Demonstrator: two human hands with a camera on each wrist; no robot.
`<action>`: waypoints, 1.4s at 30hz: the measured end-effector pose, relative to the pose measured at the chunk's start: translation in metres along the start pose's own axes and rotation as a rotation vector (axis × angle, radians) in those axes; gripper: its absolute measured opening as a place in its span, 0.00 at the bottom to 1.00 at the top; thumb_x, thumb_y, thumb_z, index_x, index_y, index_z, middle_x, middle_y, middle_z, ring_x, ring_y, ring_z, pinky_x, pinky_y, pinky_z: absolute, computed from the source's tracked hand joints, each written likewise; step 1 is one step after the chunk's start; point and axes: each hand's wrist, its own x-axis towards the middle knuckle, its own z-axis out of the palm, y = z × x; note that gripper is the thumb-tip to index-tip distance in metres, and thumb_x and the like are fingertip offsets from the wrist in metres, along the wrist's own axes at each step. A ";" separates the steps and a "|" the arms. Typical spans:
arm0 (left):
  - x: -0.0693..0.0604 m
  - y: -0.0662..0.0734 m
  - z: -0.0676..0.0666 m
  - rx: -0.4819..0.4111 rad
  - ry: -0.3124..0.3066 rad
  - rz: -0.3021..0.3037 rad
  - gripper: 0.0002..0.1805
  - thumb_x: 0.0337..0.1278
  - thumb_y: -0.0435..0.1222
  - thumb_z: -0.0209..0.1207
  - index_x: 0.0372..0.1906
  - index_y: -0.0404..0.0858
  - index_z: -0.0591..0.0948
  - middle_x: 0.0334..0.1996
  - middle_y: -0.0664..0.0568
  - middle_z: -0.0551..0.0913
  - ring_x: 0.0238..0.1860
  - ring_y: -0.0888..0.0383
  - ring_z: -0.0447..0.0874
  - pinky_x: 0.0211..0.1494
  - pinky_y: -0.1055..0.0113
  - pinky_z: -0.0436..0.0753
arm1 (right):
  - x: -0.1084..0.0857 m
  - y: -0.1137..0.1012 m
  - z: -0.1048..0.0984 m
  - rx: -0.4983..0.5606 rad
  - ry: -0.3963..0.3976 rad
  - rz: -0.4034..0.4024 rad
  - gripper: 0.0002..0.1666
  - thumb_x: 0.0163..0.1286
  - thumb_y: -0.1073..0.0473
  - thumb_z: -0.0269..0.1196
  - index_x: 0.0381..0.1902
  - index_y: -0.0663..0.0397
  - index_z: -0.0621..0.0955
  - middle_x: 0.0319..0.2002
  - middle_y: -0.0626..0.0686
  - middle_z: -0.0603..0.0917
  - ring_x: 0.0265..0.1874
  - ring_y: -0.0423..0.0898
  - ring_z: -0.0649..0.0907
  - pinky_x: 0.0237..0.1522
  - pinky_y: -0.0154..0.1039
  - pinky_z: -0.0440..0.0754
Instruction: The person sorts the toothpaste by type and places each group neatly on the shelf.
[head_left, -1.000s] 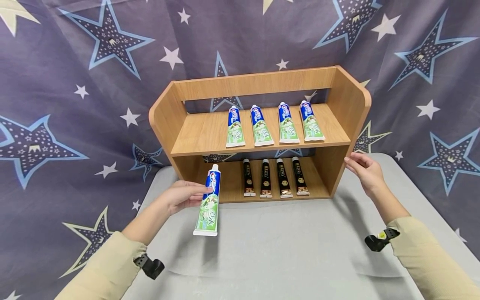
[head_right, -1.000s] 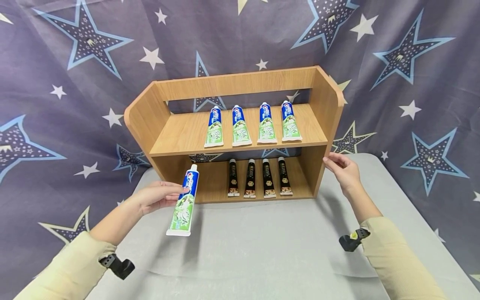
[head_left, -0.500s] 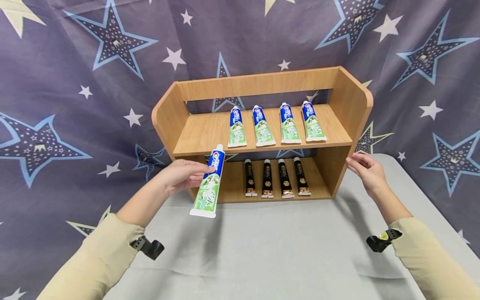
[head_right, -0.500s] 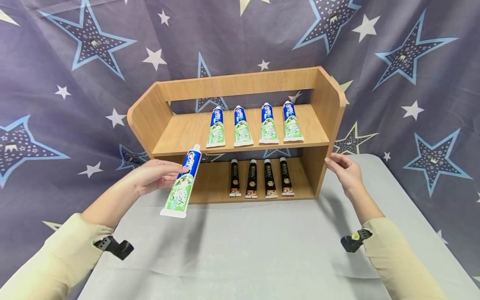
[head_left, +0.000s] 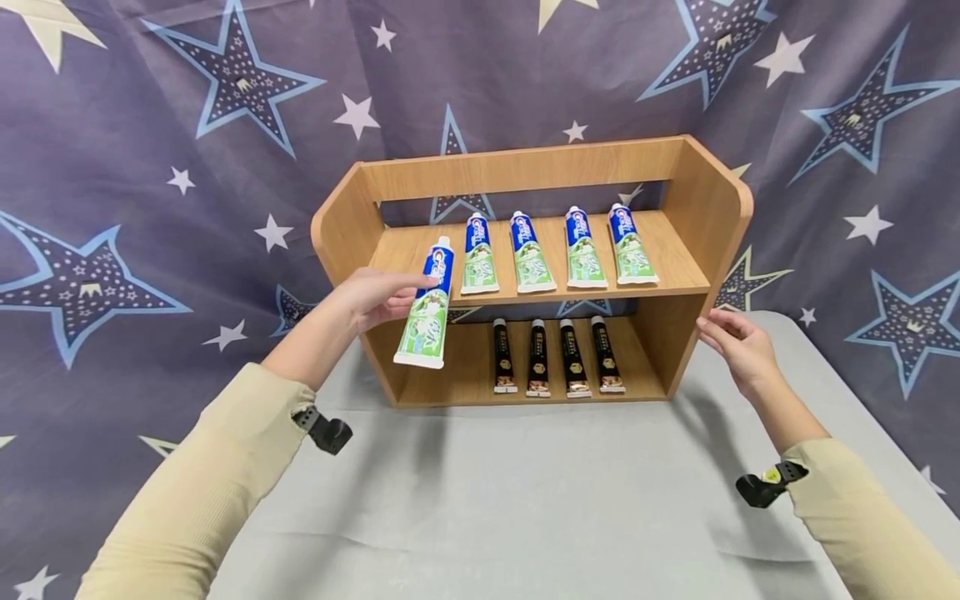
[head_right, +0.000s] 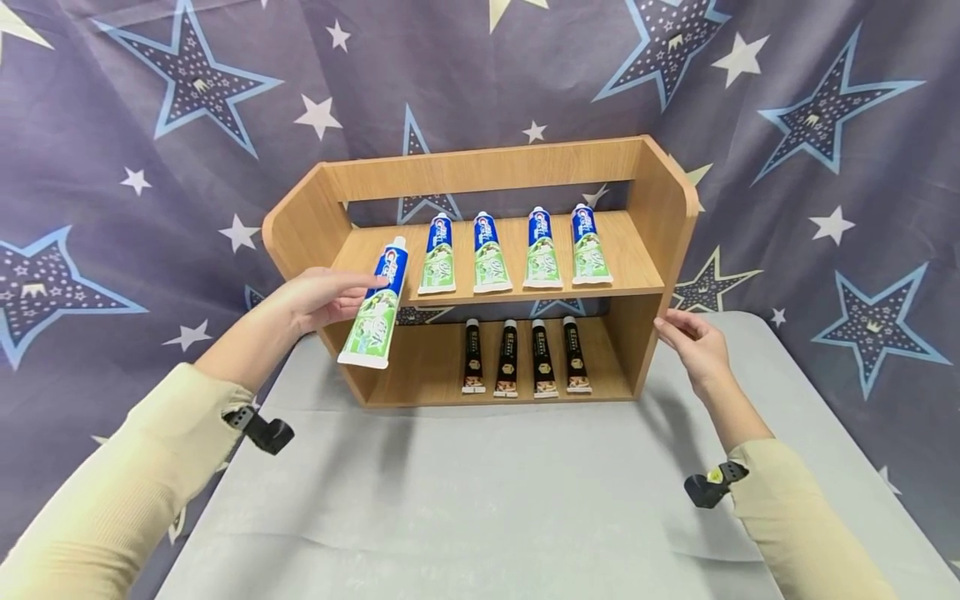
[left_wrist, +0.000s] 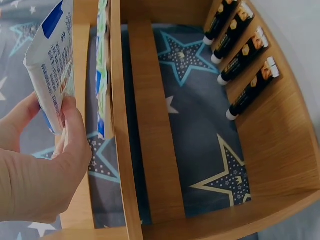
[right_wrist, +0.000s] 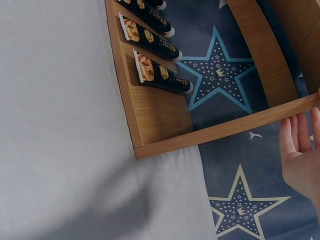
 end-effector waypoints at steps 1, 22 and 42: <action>0.003 0.003 0.000 -0.001 0.010 -0.006 0.42 0.53 0.43 0.67 0.70 0.36 0.61 0.43 0.51 0.79 0.31 0.65 0.83 0.41 0.76 0.87 | 0.000 0.000 0.000 0.001 0.002 0.002 0.16 0.63 0.78 0.58 0.32 0.53 0.84 0.29 0.45 0.84 0.32 0.36 0.86 0.40 0.26 0.88; 0.067 0.044 0.000 -0.050 0.203 -0.048 0.36 0.56 0.43 0.65 0.67 0.38 0.65 0.28 0.56 0.78 0.19 0.69 0.73 0.17 0.84 0.67 | 0.001 -0.002 -0.002 -0.002 0.022 0.016 0.14 0.62 0.78 0.59 0.31 0.54 0.84 0.28 0.46 0.83 0.31 0.36 0.85 0.40 0.26 0.88; 0.080 0.022 0.007 0.470 0.464 0.419 0.22 0.58 0.43 0.64 0.52 0.32 0.82 0.54 0.39 0.80 0.55 0.49 0.73 0.64 0.57 0.75 | 0.002 0.000 0.001 -0.055 0.028 0.016 0.14 0.63 0.76 0.60 0.31 0.52 0.84 0.29 0.44 0.83 0.31 0.35 0.85 0.41 0.25 0.87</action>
